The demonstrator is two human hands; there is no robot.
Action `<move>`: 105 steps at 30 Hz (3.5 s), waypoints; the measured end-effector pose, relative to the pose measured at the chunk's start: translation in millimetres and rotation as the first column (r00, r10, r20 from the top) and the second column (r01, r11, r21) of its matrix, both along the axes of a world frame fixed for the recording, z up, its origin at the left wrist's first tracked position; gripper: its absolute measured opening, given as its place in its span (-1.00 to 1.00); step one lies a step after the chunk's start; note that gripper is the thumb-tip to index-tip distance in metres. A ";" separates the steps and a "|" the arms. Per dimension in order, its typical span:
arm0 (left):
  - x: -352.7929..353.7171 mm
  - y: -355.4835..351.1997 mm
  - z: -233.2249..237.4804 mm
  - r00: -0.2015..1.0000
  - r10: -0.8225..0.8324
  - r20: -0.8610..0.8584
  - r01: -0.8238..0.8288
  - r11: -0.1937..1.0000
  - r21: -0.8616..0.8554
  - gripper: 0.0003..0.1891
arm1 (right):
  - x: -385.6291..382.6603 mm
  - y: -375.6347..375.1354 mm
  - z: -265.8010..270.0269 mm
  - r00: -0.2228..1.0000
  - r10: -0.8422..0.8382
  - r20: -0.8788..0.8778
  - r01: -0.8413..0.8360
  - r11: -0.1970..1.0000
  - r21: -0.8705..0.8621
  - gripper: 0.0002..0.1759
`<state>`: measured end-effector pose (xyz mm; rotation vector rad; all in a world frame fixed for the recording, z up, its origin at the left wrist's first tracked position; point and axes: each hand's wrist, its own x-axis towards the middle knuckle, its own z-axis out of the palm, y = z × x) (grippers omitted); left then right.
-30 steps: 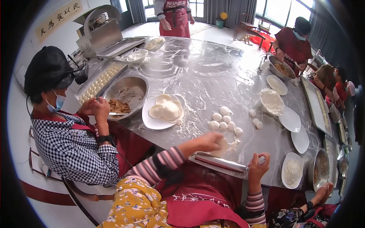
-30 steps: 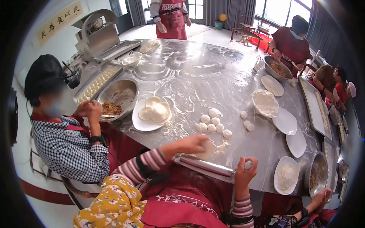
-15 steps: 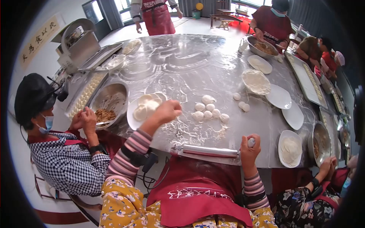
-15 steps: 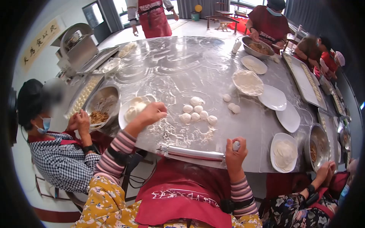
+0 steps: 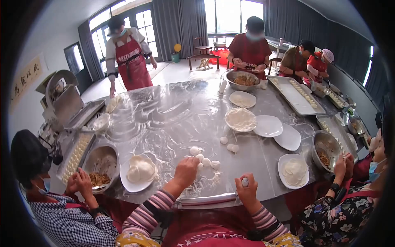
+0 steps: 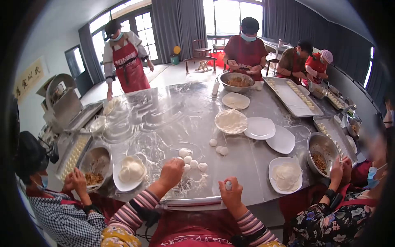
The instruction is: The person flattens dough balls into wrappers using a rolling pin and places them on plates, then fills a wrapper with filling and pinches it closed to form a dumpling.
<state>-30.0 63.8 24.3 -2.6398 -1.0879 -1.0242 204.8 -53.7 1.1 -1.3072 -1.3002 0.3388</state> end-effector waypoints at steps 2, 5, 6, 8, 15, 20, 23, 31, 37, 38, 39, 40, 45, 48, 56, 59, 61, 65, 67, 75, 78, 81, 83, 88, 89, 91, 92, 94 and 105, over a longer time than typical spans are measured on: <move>4.9 -9.7 -2.0 0.987 0.043 0.155 -0.001 0.966 -0.257 -0.76 | 2.4 -5.0 5.8 1.000 0.006 0.006 -0.006 1.000 -0.007 -0.75; 17.7 -16.7 -12.6 0.888 0.137 0.439 0.309 0.530 -0.790 -0.79 | 0.7 -0.5 12.2 0.977 -0.084 0.196 0.044 0.979 0.201 -0.76; 22.6 -22.5 -16.0 0.869 0.114 0.482 0.413 0.369 -0.832 -0.79 | 1.6 2.6 12.7 0.986 -0.039 0.165 -0.006 0.964 0.267 -0.76; 26.1 -29.9 -30.5 0.932 0.059 0.357 0.321 0.322 -0.891 -0.76 | 3.2 5.1 13.2 0.990 -0.009 0.142 -0.043 0.935 0.353 -0.76; 22.3 -30.7 -17.4 0.997 -0.065 0.050 0.076 0.502 -0.861 -0.78 | -0.1 46.6 8.0 0.993 0.048 0.107 -0.061 0.991 0.122 -0.74; 22.7 -23.0 -10.8 0.994 -0.109 -0.023 0.041 0.549 -0.835 -0.77 | -3.9 64.3 7.8 0.979 0.010 0.204 -0.046 0.984 0.173 -0.72; 14.4 -27.6 -18.7 0.996 -0.036 0.077 0.085 0.471 -0.878 -0.76 | 0.5 28.9 14.5 0.975 -0.012 0.223 -0.020 0.990 0.139 -0.72; 24.0 -43.4 -7.9 0.995 -0.028 -0.096 -0.062 0.580 -0.812 -0.76 | -4.4 52.6 3.6 0.977 -0.064 0.205 0.027 0.983 0.179 -0.71; 25.3 -29.6 -14.8 0.979 -0.202 0.007 0.123 0.568 -0.814 -0.79 | -2.4 36.0 9.1 0.980 -0.042 0.195 0.016 0.991 0.133 -0.71; 23.8 -29.6 -10.9 0.971 -0.238 -0.006 0.130 0.549 -0.825 -0.80 | 0.2 24.3 5.6 0.979 -0.045 0.197 0.019 0.991 0.133 -0.71; 20.1 -29.2 -19.6 0.981 -0.192 0.034 0.137 0.554 -0.821 -0.80 | 3.4 10.9 -0.9 0.972 -0.040 0.232 0.006 0.989 0.145 -0.71; 18.2 -31.9 -13.8 0.981 -0.193 0.036 0.140 0.556 -0.819 -0.80 | 5.8 3.3 -1.5 0.963 -0.035 0.268 -0.008 0.987 0.158 -0.71; 17.9 -36.4 -7.1 0.983 -0.178 -0.054 0.043 0.499 -0.865 -0.79 | -2.4 26.0 8.1 0.984 -0.039 0.173 0.016 0.991 0.135 -0.72; 24.3 -24.3 -18.8 0.984 -0.155 -0.092 0.008 0.548 -0.837 -0.80 | -8.9 61.7 7.6 0.986 -0.027 0.167 0.001 0.989 0.151 -0.73; 15.6 -27.9 -13.9 0.974 -0.224 0.030 0.142 0.506 -0.851 -0.83 | 4.3 5.8 2.1 0.952 -0.041 0.302 -0.006 0.988 0.154 -0.72; 15.1 -33.2 -6.0 0.970 -0.243 0.017 0.131 0.459 -0.879 -0.83 | 1.7 -1.2 6.7 0.979 -0.051 0.199 0.020 0.987 0.157 -0.71; 18.6 -37.0 -11.1 0.967 -0.255 -0.001 0.122 0.467 -0.876 -0.83 | -1.6 25.8 7.2 0.978 -0.048 0.203 0.019 0.990 0.141 -0.71; 27.6 -16.9 -35.0 0.973 -0.229 0.028 0.159 0.579 -0.800 -0.80 | -9.3 71.4 3.4 0.985 -0.027 0.170 0.000 0.988 0.157 -0.71; 29.7 -20.0 -20.0 0.968 -0.245 0.047 0.185 0.576 -0.796 -0.79 | -8.0 63.9 4.2 0.980 -0.044 0.195 0.012 0.987 0.160 -0.71; 16.9 -32.9 -5.3 0.963 -0.270 0.025 0.152 0.462 -0.874 -0.76 | 7.2 1.0 -4.4 0.956 -0.042 0.291 0.005 0.992 0.127 -0.71; 28.1 -32.1 -10.6 0.959 -0.283 -0.031 0.123 0.511 -0.851 -0.76 | -0.4 38.4 9.4 0.977 -0.044 0.207 0.013 0.989 0.147 -0.73; 37.8 -22.6 -15.2 0.965 -0.257 -0.051 0.108 0.566 -0.817 -0.76 | -6.9 66.7 9.3 0.989 0.002 0.147 -0.024 0.989 0.145 -0.74; 38.0 -20.0 -16.0 0.965 -0.261 -0.039 0.120 0.565 -0.816 -0.76 | -6.3 59.9 8.8 0.985 -0.023 0.170 -0.002 0.989 0.145 -0.74; 22.9 -26.5 -9.6 0.965 -0.261 -0.002 0.124 0.467 -0.875 -0.77 | 3.8 2.8 10.8 0.977 -0.046 0.206 0.017 0.990 0.140 -0.72; 19.6 -26.6 -6.2 0.954 -0.299 -0.039 0.113 0.474 -0.873 -0.78 | 4.1 -5.2 12.8 0.986 -0.022 0.164 0.005 0.995 0.104 -0.71; 21.0 -31.3 -0.2 0.947 -0.318 -0.032 0.122 0.453 -0.883 -0.77 | 5.0 2.2 3.5 0.965 -0.049 0.259 0.012 0.990 0.142 -0.71; 20.9 -33.6 1.4 0.942 -0.335 -0.025 0.132 0.437 -0.890 -0.76 | 5.0 14.0 -2.5 0.966 -0.050 0.256 0.014 0.990 0.138 -0.71; 29.6 -32.3 -1.4 0.950 -0.309 -0.047 0.121 0.501 -0.857 -0.75 | -2.1 40.3 8.6 0.987 -0.025 0.161 0.006 0.993 0.116 -0.73; 18.9 -27.0 -10.6 0.955 -0.296 -0.017 0.140 0.500 -0.855 -0.79 | 2.9 -12.2 12.5 0.989 -0.019 0.148 0.012 0.999 0.050 -0.70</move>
